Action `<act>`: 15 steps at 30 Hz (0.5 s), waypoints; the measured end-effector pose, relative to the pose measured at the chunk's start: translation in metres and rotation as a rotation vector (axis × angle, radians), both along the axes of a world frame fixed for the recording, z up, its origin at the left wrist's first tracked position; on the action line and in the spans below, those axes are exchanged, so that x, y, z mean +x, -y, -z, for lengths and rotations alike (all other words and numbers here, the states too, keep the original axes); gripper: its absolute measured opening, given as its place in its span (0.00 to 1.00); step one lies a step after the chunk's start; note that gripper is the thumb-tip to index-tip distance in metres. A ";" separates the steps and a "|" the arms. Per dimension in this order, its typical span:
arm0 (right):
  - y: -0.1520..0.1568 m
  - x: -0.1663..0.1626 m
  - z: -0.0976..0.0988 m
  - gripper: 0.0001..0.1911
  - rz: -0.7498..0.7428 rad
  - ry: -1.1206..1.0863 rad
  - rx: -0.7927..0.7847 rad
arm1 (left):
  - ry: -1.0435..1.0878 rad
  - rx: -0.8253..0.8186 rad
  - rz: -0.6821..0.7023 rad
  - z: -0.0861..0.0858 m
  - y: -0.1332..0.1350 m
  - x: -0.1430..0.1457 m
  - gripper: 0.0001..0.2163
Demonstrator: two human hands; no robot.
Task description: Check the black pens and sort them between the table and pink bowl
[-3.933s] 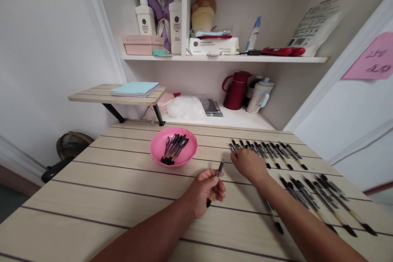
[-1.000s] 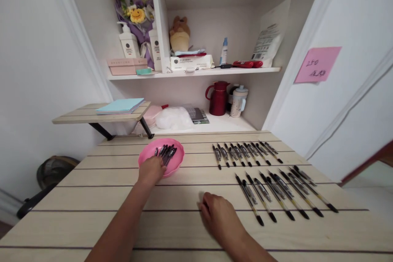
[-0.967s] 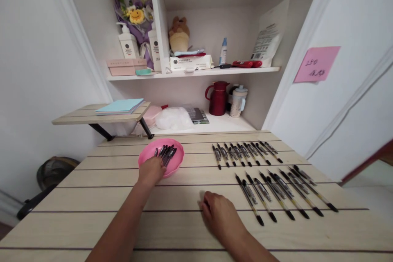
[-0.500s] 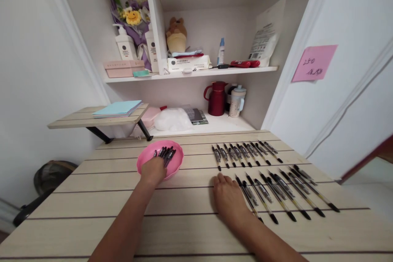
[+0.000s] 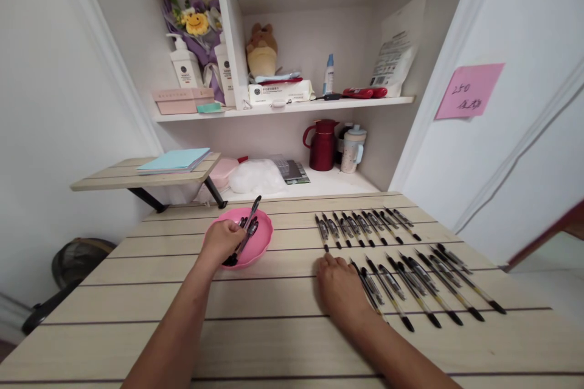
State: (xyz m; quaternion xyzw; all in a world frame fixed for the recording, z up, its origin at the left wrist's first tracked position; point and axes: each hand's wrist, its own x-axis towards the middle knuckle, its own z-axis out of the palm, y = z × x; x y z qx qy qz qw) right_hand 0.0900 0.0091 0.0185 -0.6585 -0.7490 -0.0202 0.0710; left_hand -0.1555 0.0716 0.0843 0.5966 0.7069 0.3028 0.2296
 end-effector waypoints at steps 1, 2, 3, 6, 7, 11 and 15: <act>0.000 0.000 0.000 0.15 0.002 -0.002 -0.003 | 0.128 0.000 0.004 0.001 0.001 0.003 0.07; -0.001 0.000 0.000 0.15 0.004 -0.003 -0.005 | 0.255 -0.005 0.025 0.001 0.003 0.006 0.08; -0.001 0.001 0.001 0.16 0.006 -0.004 -0.005 | 0.373 -0.014 0.060 0.001 0.005 0.010 0.08; -0.002 0.001 0.001 0.16 0.003 -0.001 0.003 | 0.656 -0.075 0.194 0.002 0.015 0.024 0.11; -0.001 0.001 0.002 0.16 0.001 -0.002 0.007 | 0.725 -0.104 0.232 0.003 0.019 0.029 0.12; 0.001 0.001 0.003 0.15 -0.002 -0.019 0.025 | 0.911 -0.235 0.306 0.013 0.032 0.048 0.12; 0.002 0.004 0.001 0.14 -0.005 -0.145 0.035 | 1.039 -0.330 0.315 0.025 0.048 0.066 0.15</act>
